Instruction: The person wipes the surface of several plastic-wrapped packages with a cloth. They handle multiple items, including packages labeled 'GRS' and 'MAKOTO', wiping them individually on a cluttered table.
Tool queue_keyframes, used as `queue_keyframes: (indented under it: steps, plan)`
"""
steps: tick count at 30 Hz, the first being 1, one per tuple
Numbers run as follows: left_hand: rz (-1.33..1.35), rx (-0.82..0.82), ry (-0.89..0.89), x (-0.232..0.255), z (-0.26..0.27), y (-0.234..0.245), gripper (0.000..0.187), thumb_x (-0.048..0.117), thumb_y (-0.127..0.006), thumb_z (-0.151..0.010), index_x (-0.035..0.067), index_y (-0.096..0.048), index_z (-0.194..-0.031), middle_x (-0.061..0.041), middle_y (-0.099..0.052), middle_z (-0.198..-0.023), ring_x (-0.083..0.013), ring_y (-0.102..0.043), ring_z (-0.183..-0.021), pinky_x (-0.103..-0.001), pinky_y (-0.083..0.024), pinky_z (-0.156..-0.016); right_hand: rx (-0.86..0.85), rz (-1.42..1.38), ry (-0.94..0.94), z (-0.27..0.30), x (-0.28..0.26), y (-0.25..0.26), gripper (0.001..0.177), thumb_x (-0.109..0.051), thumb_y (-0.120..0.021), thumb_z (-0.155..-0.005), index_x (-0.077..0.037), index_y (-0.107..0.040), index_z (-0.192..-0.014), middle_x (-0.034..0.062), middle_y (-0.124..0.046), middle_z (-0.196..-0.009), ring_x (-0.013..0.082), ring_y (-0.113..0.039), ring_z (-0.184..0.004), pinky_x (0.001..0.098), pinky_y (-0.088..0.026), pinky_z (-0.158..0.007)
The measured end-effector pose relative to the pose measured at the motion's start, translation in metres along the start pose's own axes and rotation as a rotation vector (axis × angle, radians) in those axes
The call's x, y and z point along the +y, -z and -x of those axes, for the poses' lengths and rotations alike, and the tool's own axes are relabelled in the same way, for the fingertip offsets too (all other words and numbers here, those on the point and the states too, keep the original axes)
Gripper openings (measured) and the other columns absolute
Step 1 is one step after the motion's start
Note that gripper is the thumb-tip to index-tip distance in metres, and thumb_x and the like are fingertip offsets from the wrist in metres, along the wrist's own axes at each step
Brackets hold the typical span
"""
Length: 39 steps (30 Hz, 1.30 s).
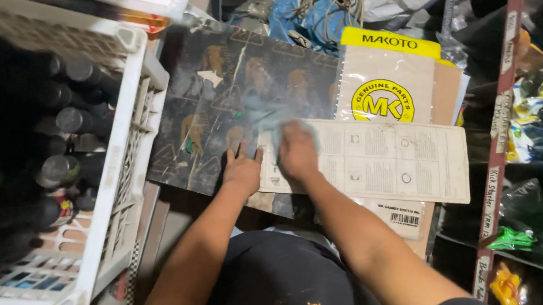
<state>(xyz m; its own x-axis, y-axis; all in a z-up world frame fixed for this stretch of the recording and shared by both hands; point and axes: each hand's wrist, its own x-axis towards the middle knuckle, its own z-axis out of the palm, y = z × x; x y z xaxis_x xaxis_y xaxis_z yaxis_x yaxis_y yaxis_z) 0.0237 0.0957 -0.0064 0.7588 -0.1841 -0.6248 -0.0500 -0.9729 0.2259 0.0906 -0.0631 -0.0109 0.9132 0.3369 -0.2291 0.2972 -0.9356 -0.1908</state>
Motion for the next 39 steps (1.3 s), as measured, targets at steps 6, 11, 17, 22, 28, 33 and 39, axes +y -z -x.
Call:
queue_keyframes:
  steps: [6, 11, 17, 22, 28, 33, 39]
  plan:
    - [0.006, 0.001, 0.007, -0.001, -0.005, 0.002, 0.064, 0.016, -0.052, -0.098, 0.006, -0.035, -0.159, -0.02, -0.059, -0.146, -0.0374, -0.024, -0.155, -0.062, -0.008, -0.12, -0.197, 0.161, 0.381, 0.019, -0.008, 0.0, 0.062, -0.037, -0.043, -0.101, -0.029, -0.031, -0.162, 0.0076, -0.028, -0.169, 0.0315, -0.019, -0.158, 0.0562, -0.018, -0.126]
    - [0.057, 0.002, 0.025, 0.008, 0.0, 0.02, 0.069, 0.01, -0.054, -0.094, 0.004, -0.033, -0.159, -0.024, -0.058, -0.145, -0.0395, -0.029, -0.153, -0.064, -0.008, -0.118, 0.06, 0.091, 0.024, 0.038, 0.026, 0.003, 0.057, -0.036, -0.051, -0.101, -0.013, -0.048, -0.152, 0.0189, -0.041, -0.16, 0.0352, -0.03, -0.153, 0.0532, -0.022, -0.123]
    - [0.113, -0.093, 0.081, 0.038, -0.021, 0.037, 0.062, 0.011, -0.055, -0.089, -0.008, -0.046, -0.147, -0.023, -0.059, -0.144, -0.0502, -0.029, -0.149, -0.065, 0.008, -0.119, -0.098, 0.196, 0.308, 0.083, 0.001, -0.036, 0.058, -0.036, -0.041, -0.103, -0.006, -0.046, -0.152, 0.0262, -0.04, -0.158, 0.0395, -0.03, -0.152, 0.0597, -0.016, -0.123]
    - [0.106, -0.177, 0.098, 0.076, -0.02, 0.038, 0.058, 0.001, -0.048, -0.095, -0.012, -0.04, -0.151, -0.026, -0.049, -0.152, -0.0509, -0.016, -0.153, -0.061, 0.012, -0.123, -0.174, 0.19, 0.407, 0.083, 0.019, -0.041, 0.061, -0.034, -0.046, -0.096, -0.005, -0.046, -0.151, 0.0182, -0.044, -0.158, 0.0317, -0.033, -0.152, 0.0539, -0.013, -0.128]
    - [-0.293, -0.2, 0.004, 0.083, -0.004, 0.04, 0.055, 0.002, -0.048, -0.097, -0.005, -0.043, -0.152, -0.009, -0.037, -0.165, -0.0559, -0.03, -0.146, -0.063, 0.014, -0.116, 0.094, 0.2, -0.202, 0.073, 0.122, 0.019, 0.05, -0.024, -0.044, -0.103, -0.01, -0.049, -0.15, 0.0159, -0.044, -0.157, 0.036, -0.035, -0.15, 0.0619, -0.024, -0.12]
    - [-0.384, -0.18, -0.072, 0.08, -0.02, 0.031, 0.05, 0.001, -0.048, -0.095, 0.001, -0.056, -0.144, -0.011, -0.034, -0.166, -0.0633, -0.038, -0.136, -0.067, -0.002, -0.112, 0.163, 0.057, -0.663, 0.093, 0.217, 0.054, 0.065, -0.049, -0.035, -0.106, -0.019, -0.031, -0.163, 0.015, -0.023, -0.169, 0.0369, -0.015, -0.157, 0.0615, -0.017, -0.123]
    - [-0.467, -0.138, -0.194, 0.069, -0.03, 0.021, 0.042, 0.007, -0.048, -0.098, 0.01, -0.064, -0.138, -0.016, -0.042, -0.16, -0.0596, -0.049, -0.13, -0.076, -0.023, -0.102, 0.279, 0.354, -0.425, 0.048, 0.13, -0.026, 0.05, -0.026, -0.052, -0.105, 0.007, -0.056, -0.143, 0.037, -0.052, -0.142, 0.0507, -0.041, -0.143, 0.0642, -0.023, -0.117]
